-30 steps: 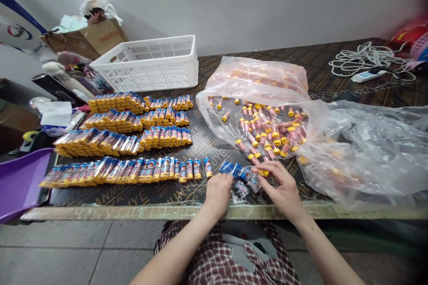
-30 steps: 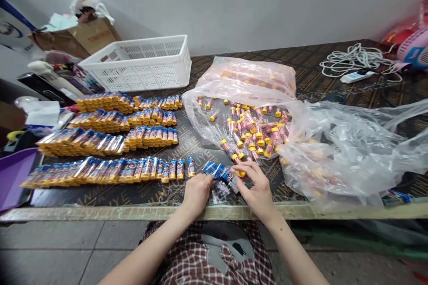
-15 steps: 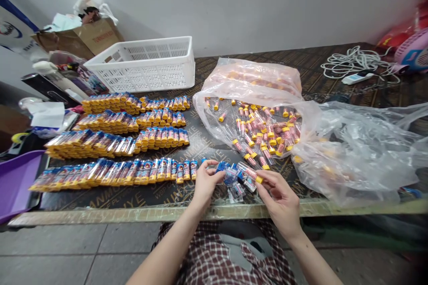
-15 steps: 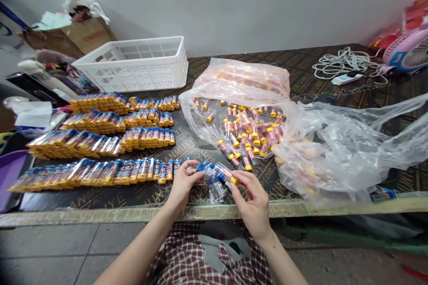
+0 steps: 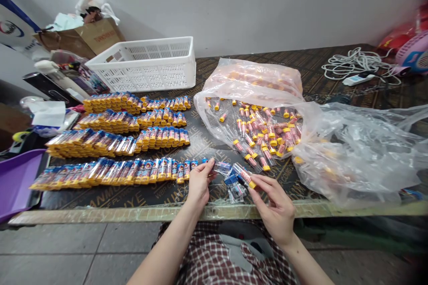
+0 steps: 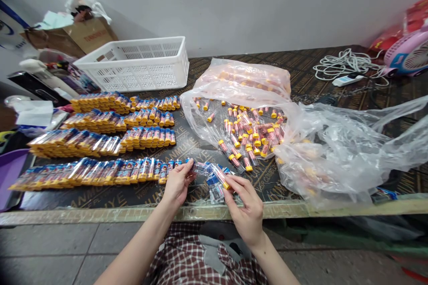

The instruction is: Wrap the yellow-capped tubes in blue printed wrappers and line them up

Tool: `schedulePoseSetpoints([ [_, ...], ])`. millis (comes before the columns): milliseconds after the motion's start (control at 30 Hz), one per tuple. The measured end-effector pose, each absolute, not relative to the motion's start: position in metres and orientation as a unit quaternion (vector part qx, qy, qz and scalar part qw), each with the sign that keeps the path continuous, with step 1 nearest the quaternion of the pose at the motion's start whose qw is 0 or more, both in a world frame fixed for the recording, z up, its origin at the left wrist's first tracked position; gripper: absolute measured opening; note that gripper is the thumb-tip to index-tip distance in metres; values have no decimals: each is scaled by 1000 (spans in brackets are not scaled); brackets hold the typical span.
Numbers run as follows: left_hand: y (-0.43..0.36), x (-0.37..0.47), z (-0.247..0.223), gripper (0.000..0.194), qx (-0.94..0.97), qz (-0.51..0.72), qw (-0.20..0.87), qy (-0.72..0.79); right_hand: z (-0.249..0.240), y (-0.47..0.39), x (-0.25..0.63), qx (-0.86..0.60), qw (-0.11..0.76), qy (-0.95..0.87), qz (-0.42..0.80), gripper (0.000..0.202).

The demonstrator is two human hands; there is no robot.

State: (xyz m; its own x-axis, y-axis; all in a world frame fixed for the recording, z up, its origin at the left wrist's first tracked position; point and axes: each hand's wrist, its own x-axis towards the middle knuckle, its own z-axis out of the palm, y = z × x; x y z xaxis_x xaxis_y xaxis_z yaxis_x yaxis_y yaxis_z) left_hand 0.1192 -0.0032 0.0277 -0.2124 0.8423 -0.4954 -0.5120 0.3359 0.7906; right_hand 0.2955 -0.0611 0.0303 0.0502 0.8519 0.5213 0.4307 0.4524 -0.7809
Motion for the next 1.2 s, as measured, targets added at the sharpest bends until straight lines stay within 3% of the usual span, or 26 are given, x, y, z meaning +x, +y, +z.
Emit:
schedulePoseSetpoints([
  [267, -6, 123, 31, 37, 177, 561, 602, 541, 26, -62, 290, -457, 505, -697, 224, 35],
  [500, -14, 125, 38, 42, 228, 529, 678, 458, 19, -56, 290, -422, 464, -730, 272, 41],
  [633, -20, 124, 42, 48, 272, 436, 735, 443, 17, -51, 293, -438, 463, -732, 241, 58],
  [767, -27, 127, 46, 33, 326, 372, 752, 436, 20, -48, 294, -417, 450, -743, 267, 79],
  [1200, -38, 135, 50, 39, 325, 344, 756, 452, 14, -52, 292, -347, 461, -721, 384, 86],
])
